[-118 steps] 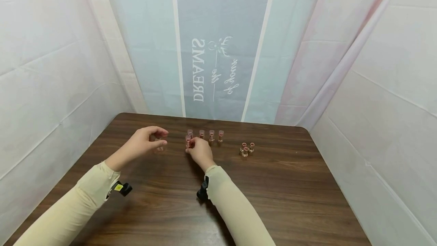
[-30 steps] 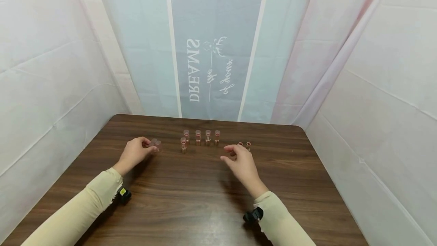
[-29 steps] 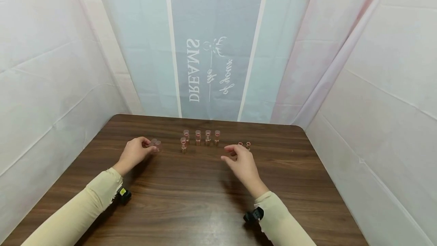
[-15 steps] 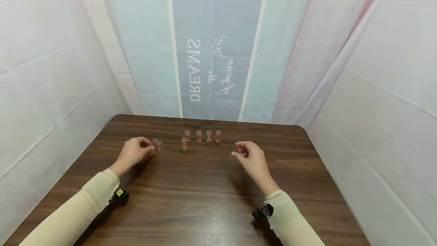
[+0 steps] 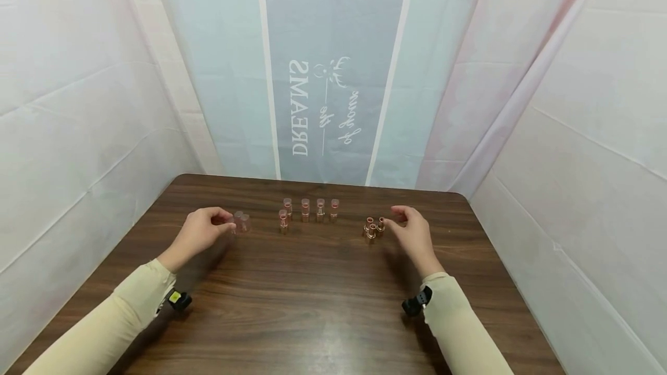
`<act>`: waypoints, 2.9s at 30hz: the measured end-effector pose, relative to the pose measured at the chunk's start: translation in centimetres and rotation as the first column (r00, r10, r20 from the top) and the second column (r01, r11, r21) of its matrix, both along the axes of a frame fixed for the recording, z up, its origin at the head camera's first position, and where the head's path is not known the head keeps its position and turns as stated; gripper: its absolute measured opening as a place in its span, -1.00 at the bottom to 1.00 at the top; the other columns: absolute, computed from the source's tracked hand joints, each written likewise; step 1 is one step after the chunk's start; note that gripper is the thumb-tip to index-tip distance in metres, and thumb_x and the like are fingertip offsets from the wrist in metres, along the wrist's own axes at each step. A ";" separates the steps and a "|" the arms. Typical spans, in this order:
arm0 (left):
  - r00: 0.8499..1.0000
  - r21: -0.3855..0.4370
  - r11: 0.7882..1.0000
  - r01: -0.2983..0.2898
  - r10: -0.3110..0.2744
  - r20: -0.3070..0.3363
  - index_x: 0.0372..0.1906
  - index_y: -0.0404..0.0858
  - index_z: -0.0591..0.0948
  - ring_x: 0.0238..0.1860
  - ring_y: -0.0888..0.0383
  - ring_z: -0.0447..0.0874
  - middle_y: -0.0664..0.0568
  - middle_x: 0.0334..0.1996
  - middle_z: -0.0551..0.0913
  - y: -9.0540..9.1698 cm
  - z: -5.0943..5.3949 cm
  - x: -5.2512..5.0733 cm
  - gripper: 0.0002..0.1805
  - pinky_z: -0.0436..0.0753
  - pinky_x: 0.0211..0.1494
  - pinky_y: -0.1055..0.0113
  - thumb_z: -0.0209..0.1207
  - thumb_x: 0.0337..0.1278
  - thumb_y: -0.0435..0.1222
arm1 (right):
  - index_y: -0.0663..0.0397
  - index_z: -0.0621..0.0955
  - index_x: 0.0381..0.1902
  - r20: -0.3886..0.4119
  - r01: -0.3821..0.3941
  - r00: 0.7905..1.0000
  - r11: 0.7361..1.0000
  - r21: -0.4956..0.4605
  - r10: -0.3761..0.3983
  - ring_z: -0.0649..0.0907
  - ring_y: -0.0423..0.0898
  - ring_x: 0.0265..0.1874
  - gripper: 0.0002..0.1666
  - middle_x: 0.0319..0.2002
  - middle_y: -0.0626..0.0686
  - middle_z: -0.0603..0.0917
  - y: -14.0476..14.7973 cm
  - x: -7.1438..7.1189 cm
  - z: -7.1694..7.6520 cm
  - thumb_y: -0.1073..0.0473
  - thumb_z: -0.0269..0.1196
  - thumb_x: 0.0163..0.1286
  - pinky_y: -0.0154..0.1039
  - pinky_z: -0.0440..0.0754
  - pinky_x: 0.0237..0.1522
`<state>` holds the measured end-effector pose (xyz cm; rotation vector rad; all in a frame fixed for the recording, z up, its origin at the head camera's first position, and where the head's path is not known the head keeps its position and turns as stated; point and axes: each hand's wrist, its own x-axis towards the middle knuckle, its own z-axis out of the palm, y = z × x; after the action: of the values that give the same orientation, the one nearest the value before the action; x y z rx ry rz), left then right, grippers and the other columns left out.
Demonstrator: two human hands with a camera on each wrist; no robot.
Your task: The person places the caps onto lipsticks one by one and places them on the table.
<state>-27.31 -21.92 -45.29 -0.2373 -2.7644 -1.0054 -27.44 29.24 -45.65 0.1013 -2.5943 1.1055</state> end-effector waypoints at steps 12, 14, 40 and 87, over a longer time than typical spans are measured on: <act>0.995 0.039 0.994 0.102 -0.102 -0.006 -0.06 -0.22 0.75 -0.20 0.12 0.71 0.03 -0.21 0.77 2.0 2.1 1.5 -0.76 0.68 -0.15 0.17 0.41 0.24 -0.20 | 0.24 0.61 0.18 0.222 -0.070 0.973 0.997 0.019 0.064 0.68 0.14 0.01 -0.44 0.06 0.24 0.70 1.2 -2.4 -3.1 0.07 0.46 0.34 -0.09 0.62 -0.05; 0.994 0.044 0.993 0.112 -0.112 -0.007 -0.06 -0.20 0.75 -0.20 0.13 0.71 0.05 -0.21 0.76 2.3 2.3 1.6 -0.77 0.68 -0.15 0.17 0.41 0.25 -0.20 | 0.24 0.62 0.16 0.245 -0.070 0.967 0.997 0.014 0.065 0.68 0.12 -0.01 -0.45 0.03 0.23 0.71 1.0 -2.6 -3.3 0.06 0.46 0.33 -0.12 0.62 -0.09; 0.978 0.090 0.974 0.209 -0.208 -0.019 -0.09 -0.19 0.76 -0.27 0.19 0.69 0.06 -0.22 0.72 5.8 5.0 2.3 -0.77 0.66 -0.22 0.30 0.45 0.17 -0.25 | 0.21 0.64 -0.08 0.191 0.005 0.981 0.990 0.137 -0.031 0.65 0.10 -0.14 -0.67 -0.13 0.19 0.71 0.4 -3.1 -3.2 0.09 0.42 0.36 0.00 0.57 -0.09; 0.915 0.054 0.916 0.398 -0.391 -0.102 -0.12 -0.18 0.78 -0.24 0.23 0.68 0.16 -0.25 0.77 10.0 10.7 1.8 -0.78 0.64 -0.13 0.27 0.47 0.15 -0.22 | -0.07 0.70 -0.31 0.021 -0.285 0.958 0.958 -0.001 0.285 0.59 -0.19 -0.40 -0.83 -0.33 -0.06 0.65 -15.9 2.5 0.5 0.11 0.52 0.24 -0.29 0.56 -0.35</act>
<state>-25.54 -11.95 -34.55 -0.8367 -2.6455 -1.1490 -24.91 13.36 -45.20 0.4815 -2.6574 1.2030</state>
